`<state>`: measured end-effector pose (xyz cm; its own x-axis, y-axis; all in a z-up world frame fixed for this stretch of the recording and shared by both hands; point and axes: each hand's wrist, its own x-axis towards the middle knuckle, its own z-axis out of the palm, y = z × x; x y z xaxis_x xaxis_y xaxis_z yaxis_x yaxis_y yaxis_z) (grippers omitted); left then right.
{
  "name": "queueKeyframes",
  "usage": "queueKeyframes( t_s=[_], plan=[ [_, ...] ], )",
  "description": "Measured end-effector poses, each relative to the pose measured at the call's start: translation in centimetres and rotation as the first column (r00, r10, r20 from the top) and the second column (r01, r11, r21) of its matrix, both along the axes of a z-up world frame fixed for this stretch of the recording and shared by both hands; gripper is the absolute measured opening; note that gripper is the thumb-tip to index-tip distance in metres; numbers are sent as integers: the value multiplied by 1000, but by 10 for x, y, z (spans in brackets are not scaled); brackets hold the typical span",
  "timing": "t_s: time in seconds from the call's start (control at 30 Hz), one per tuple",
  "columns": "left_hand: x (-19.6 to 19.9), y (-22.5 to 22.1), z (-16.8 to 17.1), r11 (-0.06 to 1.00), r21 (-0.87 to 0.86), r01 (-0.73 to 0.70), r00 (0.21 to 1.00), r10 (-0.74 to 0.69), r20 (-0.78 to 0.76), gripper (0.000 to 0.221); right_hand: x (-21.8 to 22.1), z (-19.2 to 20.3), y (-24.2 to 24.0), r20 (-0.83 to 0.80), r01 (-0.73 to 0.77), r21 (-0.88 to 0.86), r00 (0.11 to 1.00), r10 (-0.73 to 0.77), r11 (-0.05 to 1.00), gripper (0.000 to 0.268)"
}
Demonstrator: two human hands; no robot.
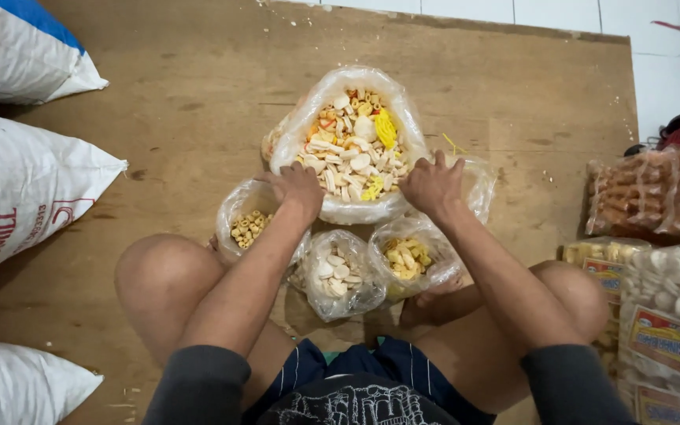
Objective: A person sitting on the floor manually sorts and mixes different types of snacks into plastic bags.
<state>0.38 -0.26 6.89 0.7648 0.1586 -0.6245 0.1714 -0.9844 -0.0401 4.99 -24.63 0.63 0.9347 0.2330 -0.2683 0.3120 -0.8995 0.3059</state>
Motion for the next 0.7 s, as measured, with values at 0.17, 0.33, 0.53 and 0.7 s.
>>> queueKeyframes(
  t_s=[0.17, 0.33, 0.53, 0.7],
  plan=[
    [-2, 10, 2, 996, -64, -58, 998, 60, 32, 45, 12, -10, -9, -85, 42, 3, 996, -42, 999, 47],
    [5, -3, -15, 998, -4, -62, 996, 62, -57, 47, 4, 3, 3, -170, 29, -30, 985, -34, 999, 44],
    [-9, -25, 50, 996, 5, 88, 987, -87, -139, 52, -1, -17, 7, 234, -274, 50, 938, 256, 960, 26],
    [-18, -45, 30, 979, -88, 183, 961, -197, -194, 51, 2, -22, 30, 14, -344, 505, 920, 391, 792, 20]
  ],
)
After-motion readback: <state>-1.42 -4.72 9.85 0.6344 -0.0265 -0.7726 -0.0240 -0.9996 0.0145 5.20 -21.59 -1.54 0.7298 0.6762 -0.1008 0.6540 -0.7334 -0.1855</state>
